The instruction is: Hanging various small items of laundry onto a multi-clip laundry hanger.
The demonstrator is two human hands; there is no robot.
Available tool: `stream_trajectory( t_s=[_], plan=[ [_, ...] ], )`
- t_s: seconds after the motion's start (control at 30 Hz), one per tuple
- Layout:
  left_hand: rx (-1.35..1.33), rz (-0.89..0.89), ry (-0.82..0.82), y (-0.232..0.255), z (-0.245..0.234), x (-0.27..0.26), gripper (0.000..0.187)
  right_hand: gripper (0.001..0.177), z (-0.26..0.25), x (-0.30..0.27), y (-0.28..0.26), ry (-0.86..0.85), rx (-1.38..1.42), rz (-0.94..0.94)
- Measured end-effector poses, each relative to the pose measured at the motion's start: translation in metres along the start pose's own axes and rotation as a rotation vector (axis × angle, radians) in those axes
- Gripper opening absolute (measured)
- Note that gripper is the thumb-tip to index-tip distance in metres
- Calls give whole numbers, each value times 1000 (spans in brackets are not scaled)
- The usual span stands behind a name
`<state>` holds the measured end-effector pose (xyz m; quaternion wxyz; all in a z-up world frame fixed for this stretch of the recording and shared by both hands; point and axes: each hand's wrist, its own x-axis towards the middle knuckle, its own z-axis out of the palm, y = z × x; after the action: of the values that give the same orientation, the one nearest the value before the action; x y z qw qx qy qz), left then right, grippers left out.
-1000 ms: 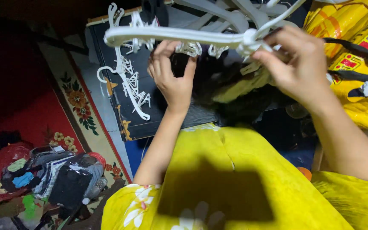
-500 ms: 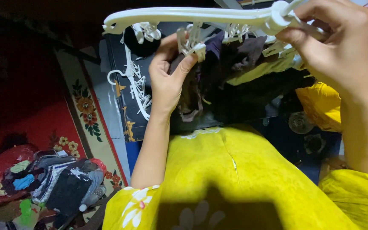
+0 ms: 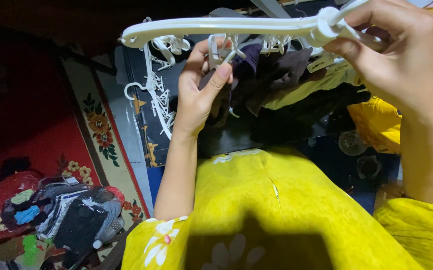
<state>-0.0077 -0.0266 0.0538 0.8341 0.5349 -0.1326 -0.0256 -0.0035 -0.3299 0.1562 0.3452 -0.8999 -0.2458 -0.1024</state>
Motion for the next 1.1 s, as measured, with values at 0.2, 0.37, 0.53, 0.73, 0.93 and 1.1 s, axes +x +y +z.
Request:
stream_trajectory(
  t_s=[0.2,0.37,0.53,0.73,0.93,1.1],
  plan=[
    [25,-13,14,-2,7,3,53,19,1,8,-10,39,94,217],
    [84,-18,17,-1,7,2,43,19,0,13,-19,20,50,201],
    [148,-21,32,-7,4,3,32,17,2,-4,11,9,60,27],
    [498,207,130,-4,25,21,47,17,1,1,-2,15,21,15],
    [908,319,452,-32,35,34,47,16,6,-4,0,52,-1,7],
    [1146,499,426,-64,27,26,62,18,14,-2,5,94,-94,-38]
  ],
)
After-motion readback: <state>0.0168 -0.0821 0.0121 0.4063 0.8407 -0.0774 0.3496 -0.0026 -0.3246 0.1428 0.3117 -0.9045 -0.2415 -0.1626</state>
